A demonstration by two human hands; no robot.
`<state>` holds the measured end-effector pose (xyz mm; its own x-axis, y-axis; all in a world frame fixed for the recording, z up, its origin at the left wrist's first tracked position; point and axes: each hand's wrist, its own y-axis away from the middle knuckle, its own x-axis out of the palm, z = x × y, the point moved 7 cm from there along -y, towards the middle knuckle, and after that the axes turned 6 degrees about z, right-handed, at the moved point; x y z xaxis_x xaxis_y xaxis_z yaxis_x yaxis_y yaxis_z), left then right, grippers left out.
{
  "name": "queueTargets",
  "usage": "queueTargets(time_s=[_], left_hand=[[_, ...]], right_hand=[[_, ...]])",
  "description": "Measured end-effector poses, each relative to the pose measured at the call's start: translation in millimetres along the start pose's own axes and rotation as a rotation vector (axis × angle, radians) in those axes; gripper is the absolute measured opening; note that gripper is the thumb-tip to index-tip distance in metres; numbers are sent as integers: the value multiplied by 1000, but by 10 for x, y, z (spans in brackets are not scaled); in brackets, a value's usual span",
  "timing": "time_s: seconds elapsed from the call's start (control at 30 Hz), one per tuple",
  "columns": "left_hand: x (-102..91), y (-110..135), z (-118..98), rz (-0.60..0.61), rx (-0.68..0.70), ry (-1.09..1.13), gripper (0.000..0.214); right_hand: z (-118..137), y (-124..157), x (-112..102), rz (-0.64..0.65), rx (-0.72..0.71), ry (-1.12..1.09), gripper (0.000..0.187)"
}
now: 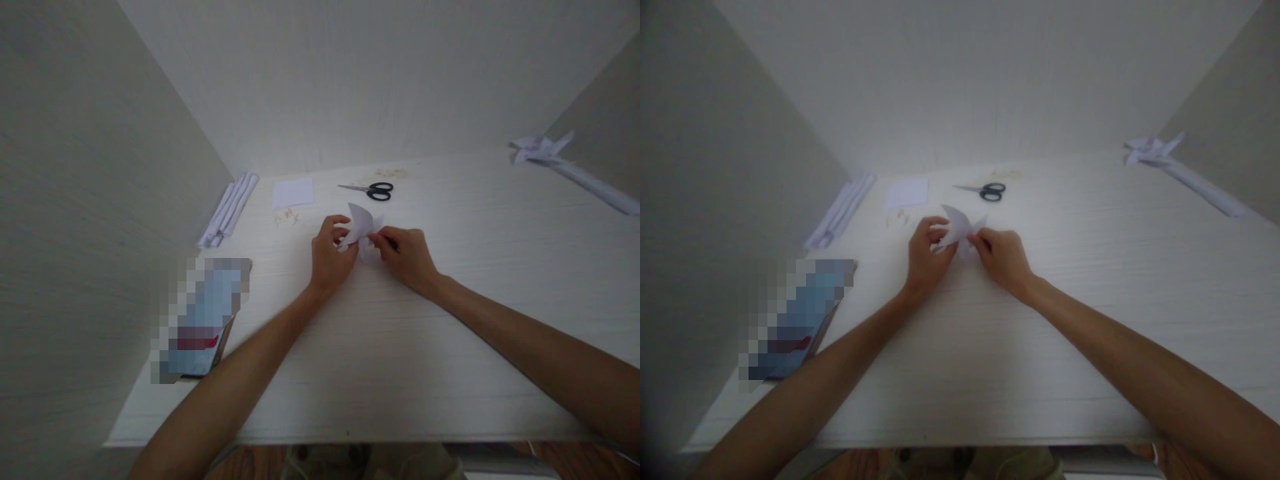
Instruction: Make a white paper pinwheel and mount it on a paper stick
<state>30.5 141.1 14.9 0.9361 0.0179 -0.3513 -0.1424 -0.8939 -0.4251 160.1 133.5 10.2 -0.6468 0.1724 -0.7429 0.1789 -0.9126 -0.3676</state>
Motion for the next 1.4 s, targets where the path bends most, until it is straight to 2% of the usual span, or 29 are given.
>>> queueTargets(time_s=[0.3,0.5,0.67,0.93,1.17,1.4], left_hand=[[-21,1,-21,-30,1,-66,25],[0,12,-10,-4,-13,-73,26],[16,3,-7,6,-37,-32,23],[62,-27,185,71,-245,86,23],[68,-22,206,84,-281,108,25],[71,-23,240,103,-299,98,25]], right_hand=[[35,21,-12,-28,-80,46,27],[29,16,32,48,-12,181,41],[15,7,21,43,58,293,37],[-99,-68,15,39,100,-52,34],[-164,-98,58,77,113,-180,36],[-205,-85,23,25,143,-275,35]])
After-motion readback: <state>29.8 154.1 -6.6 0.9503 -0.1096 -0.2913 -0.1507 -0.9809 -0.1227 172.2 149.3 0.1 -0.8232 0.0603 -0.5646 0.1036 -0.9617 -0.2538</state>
